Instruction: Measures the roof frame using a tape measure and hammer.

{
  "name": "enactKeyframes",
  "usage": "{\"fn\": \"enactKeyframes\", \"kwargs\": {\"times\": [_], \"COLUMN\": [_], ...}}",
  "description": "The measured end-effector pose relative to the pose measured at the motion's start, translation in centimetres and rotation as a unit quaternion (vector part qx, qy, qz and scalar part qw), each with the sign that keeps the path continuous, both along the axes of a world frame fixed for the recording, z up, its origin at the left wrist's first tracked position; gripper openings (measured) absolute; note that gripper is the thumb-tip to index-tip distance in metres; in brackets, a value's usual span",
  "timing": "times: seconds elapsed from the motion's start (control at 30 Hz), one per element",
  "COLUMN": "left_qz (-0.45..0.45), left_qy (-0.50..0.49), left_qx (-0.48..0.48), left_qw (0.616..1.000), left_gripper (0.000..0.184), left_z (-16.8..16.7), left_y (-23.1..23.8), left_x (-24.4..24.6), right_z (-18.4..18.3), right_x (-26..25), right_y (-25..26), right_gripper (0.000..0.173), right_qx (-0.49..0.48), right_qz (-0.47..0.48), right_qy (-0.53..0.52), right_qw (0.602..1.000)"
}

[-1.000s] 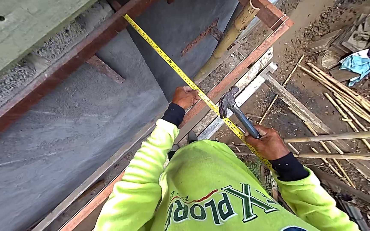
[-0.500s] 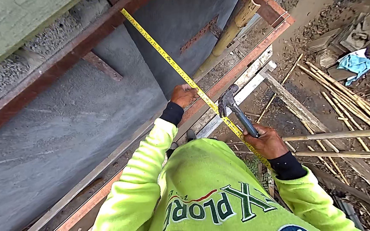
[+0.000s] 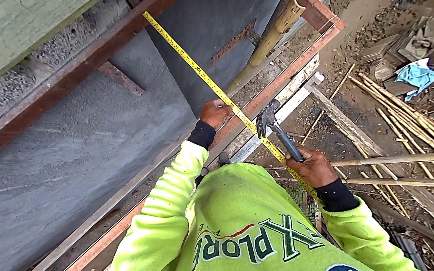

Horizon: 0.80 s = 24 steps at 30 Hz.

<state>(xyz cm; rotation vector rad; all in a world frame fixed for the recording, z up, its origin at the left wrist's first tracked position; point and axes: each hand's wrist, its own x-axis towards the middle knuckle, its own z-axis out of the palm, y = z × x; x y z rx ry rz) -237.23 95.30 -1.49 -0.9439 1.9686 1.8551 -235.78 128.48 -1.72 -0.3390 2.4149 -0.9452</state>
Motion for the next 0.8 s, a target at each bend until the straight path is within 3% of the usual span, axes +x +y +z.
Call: {"fn": "enactKeyframes", "kwargs": {"times": [0.33, 0.63, 0.8], "left_qz": [-0.058, -0.015, -0.047], "left_qy": [0.048, 0.016, 0.016], "left_qx": [-0.038, -0.029, -0.033], "left_qw": [0.996, 0.999, 0.998], "left_gripper": [0.038, 0.037, 0.019], "left_z": [-0.12, 0.03, -0.03], "left_y": [-0.24, -0.27, -0.27], "left_x": [0.75, 0.51, 0.35], "right_z": [0.13, 0.27, 0.42], "right_x": [-0.03, -0.07, 0.02], "right_y": [-0.01, 0.01, -0.09], "right_gripper": [0.012, 0.013, 0.016], "right_qx": [0.000, 0.004, 0.015], "right_qz": [-0.003, -0.007, 0.000], "right_qy": [-0.004, 0.006, 0.018], "right_qw": [1.000, 1.000, 1.000]}}
